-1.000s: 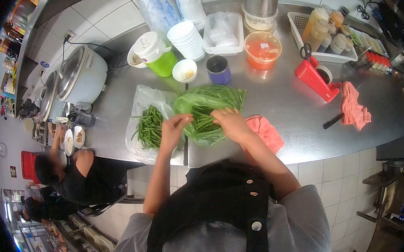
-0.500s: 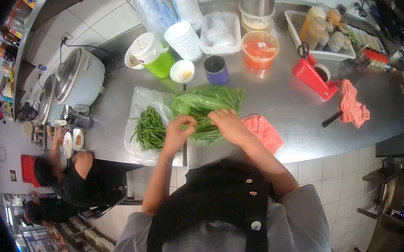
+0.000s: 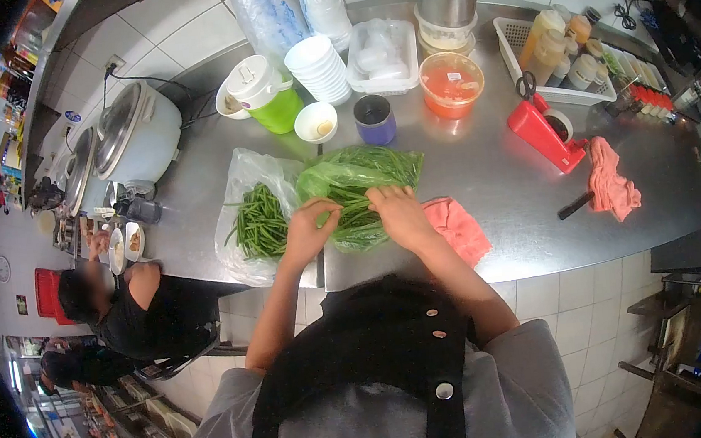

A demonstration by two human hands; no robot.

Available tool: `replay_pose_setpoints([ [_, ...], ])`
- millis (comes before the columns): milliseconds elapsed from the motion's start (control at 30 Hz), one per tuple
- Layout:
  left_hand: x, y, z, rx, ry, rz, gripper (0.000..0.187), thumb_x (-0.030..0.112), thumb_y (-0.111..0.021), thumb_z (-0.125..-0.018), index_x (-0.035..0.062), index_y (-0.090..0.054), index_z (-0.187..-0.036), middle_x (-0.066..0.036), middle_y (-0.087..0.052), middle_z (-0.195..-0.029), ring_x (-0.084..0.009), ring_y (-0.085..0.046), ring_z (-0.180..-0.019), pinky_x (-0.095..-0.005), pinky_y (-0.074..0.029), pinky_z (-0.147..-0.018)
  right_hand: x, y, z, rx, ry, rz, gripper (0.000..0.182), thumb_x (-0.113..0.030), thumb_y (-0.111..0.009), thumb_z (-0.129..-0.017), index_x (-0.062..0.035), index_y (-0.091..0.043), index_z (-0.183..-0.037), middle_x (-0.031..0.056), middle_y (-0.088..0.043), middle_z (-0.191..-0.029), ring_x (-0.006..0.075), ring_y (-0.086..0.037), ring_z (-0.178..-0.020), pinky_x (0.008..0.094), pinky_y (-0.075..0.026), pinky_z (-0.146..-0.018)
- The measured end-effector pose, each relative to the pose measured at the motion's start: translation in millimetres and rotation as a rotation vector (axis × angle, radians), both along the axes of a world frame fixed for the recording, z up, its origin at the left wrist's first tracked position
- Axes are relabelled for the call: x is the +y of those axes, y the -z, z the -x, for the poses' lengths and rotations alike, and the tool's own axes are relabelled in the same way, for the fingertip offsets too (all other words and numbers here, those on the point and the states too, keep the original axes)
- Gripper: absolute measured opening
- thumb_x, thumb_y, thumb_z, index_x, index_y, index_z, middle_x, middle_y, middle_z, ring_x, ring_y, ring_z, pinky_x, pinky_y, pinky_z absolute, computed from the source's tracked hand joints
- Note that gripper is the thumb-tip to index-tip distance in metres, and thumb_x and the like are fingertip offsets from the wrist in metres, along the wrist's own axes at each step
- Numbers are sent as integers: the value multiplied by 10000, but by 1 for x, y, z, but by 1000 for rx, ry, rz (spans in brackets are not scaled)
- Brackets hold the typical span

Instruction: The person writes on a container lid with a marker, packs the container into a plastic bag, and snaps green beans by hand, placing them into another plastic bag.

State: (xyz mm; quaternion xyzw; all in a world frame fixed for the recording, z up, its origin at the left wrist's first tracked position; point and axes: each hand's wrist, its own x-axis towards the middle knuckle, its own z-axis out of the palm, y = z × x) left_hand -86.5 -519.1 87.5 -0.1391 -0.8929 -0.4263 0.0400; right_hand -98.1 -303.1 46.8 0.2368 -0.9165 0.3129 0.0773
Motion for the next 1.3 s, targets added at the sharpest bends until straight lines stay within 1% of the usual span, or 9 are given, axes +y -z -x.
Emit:
replay_pose_setpoints([
  [233,0,8,2,39,30,24,105,44,-648,-833,-26,-672,-907,-150,-676,-918,-329,-657,-860,-361,-511,-790,1,-7,-3,-53,-13,36,147,-115,-561,-914,-52,-547,-1047,150,-640,-1015,324,-586,-1048,436,-392,-881],
  [300,-1,15,1,-20,-88,-173,117,52,-644,-854,-22,-674,-940,-151,-678,-924,-321,-660,-870,-357,-510,-801,1,1,-1,-156,13,93,132,-115,-562,-918,-48,-528,-1026,173,-640,-998,347,-588,-1035,450,-397,-871],
  [400,-2,15,0,-50,-143,-237,119,62,-647,-868,-6,-684,-958,-138,-684,-953,-308,-664,-887,-351,-509,-818,4,6,-1,-110,22,138,174,-132,-560,-934,-41,-515,-1075,206,-637,-1007,390,-584,-1008,448,-398,-847],
  [533,2,9,-1,114,-72,-103,130,57,-662,-850,15,-697,-968,-132,-687,-980,-310,-665,-904,-355,-513,-829,2,0,-3,-107,32,47,161,-132,-556,-935,-42,-508,-1060,203,-638,-1011,386,-584,-1016,447,-397,-848],
  [600,5,6,-2,203,-63,51,142,68,-688,-823,28,-706,-957,-129,-687,-989,-317,-665,-910,-364,-516,-827,-1,-2,-5,-106,59,5,152,-139,-549,-939,-40,-505,-1046,198,-641,-1014,380,-588,-1013,447,-395,-851],
  [933,7,5,5,21,-89,-41,120,99,-706,-785,25,-676,-875,-121,-678,-930,-331,-657,-864,-380,-510,-781,-3,-10,-6,-70,44,-53,149,-141,-548,-935,-45,-535,-1048,172,-638,-1048,324,-584,-1047,422,-384,-874],
  [1100,5,-1,4,-24,21,54,119,68,-682,-725,25,-616,-815,-135,-629,-836,-348,-629,-802,-389,-492,-718,-5,-7,-8,84,0,-117,96,-101,-568,-875,-71,-555,-965,107,-611,-924,271,-579,-962,401,-367,-859],
  [1233,11,4,1,32,-25,122,127,54,-671,-701,26,-602,-804,-138,-604,-801,-345,-613,-775,-378,-483,-703,-7,-4,-11,115,0,-130,83,-109,-567,-873,-83,-552,-951,90,-601,-894,262,-580,-942,398,-364,-849],
  [1300,11,12,1,-29,-55,18,83,21,-657,-755,-4,-597,-806,-99,-627,-825,-233,-600,-739,-336,-467,-696,-7,-4,-11,35,2,-143,85,-120,-561,-895,-72,-545,-963,109,-620,-920,276,-586,-964,404,-361,-847],
])
